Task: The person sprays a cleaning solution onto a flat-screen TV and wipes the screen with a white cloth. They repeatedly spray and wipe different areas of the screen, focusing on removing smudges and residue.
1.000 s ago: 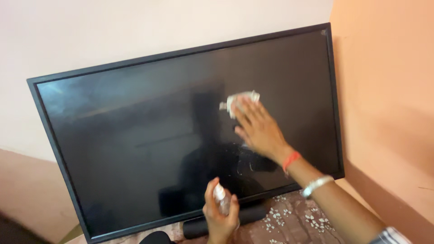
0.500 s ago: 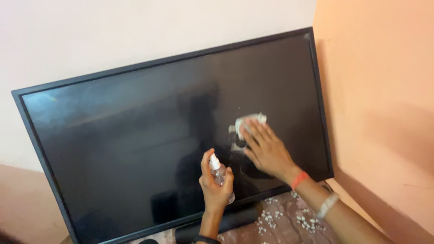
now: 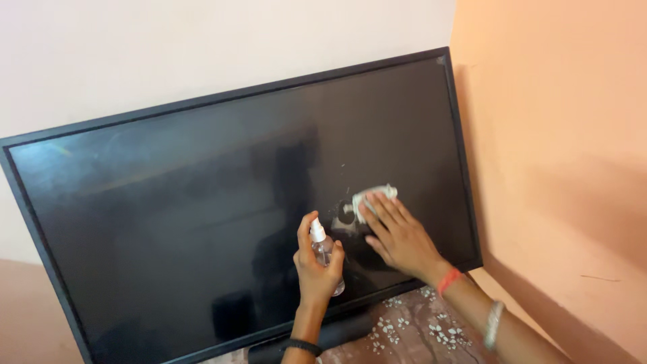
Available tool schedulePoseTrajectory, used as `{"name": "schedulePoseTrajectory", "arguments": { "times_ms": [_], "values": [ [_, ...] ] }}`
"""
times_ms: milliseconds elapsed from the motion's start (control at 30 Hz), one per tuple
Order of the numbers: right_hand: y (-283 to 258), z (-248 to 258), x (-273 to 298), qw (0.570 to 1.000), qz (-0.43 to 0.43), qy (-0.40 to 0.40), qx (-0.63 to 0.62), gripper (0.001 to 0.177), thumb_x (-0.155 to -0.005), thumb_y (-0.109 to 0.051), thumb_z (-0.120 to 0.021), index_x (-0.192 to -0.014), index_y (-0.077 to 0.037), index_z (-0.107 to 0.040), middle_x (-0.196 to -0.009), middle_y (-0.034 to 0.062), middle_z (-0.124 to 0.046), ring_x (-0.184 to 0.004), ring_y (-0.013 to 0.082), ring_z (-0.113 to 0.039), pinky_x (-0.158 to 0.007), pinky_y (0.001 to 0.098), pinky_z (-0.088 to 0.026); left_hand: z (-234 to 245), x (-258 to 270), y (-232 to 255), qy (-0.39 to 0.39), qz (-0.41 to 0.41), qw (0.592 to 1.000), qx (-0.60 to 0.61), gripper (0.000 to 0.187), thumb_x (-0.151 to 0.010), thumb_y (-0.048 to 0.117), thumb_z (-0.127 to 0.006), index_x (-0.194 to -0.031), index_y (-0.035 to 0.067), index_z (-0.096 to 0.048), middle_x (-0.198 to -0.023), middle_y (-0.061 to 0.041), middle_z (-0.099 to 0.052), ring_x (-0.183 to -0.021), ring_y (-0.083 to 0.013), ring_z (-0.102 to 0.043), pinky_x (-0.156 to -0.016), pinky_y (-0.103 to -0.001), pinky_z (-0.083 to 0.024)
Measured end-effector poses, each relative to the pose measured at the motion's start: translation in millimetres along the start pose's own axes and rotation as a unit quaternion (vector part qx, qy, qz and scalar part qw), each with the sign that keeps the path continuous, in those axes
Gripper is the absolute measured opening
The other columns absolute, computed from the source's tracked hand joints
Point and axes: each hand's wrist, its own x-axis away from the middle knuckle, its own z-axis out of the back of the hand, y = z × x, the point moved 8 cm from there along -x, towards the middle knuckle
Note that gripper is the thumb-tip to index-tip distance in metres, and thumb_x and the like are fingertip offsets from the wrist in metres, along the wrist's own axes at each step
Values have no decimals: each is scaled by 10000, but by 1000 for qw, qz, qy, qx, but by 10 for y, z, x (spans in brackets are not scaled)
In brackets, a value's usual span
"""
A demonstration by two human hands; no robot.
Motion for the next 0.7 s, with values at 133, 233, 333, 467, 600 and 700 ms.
{"name": "schedulePoseTrajectory", "arguments": {
  "times_ms": [133,233,333,467,600,700],
  "values": [
    [301,191,-639,997,-45,63,18,667,-1011,-322,-533,-1578,-35,-332,-1636,221,-318,-1530,362,-277,-1245,481,-230,-69,-37,25,1,6,1000,3,638,-827,8,-694,-1417,119,-478,-685,-18,-600,-603,-103,-613,-613,-269,-539],
    [329,249,-765,994,-46,99,15,661,-1026,-311,-537,-1589,-31,-331,-1644,234,-313,-1540,375,-272,-1260,483,-228,-112,-37,48,-14,-5,1000,-8,631,-826,7,-693,-1411,115,-481,-686,-13,-609,-610,-100,-628,-623,-268,-536],
    [200,127,-329,997,-31,63,-8,689,-989,-324,-548,-1566,-16,-330,-1621,239,-317,-1521,384,-272,-1241,490,-226,-169,-24,-23,-34,29,999,0,632,-832,17,-694,-1419,133,-491,-658,-16,-593,-600,-98,-604,-624,-263,-536],
    [197,78,242,1000,-12,5,13,687,-959,-344,-557,-1542,-43,-351,-1607,221,-329,-1503,357,-285,-1214,485,-235,-210,28,-57,-41,36,998,3,625,-836,17,-691,-1414,146,-492,-648,-12,-582,-580,-93,-586,-601,-263,-525],
    [464,200,2,999,-12,13,38,666,-984,-330,-548,-1549,-39,-349,-1610,209,-335,-1511,343,-291,-1234,486,-229,-317,54,-45,-42,42,998,15,631,-835,13,-693,-1414,150,-485,-669,-2,-600,-594,-79,-604,-597,-255,-528],
    [675,312,-409,997,-39,57,41,655,-1012,-306,-534,-1569,-22,-337,-1630,224,-322,-1530,355,-282,-1253,480,-225,-440,27,-17,-46,43,998,19,632,-834,17,-697,-1414,155,-488,-660,-9,-585,-583,-82,-590,-587,-257,-519]
  ]
}}
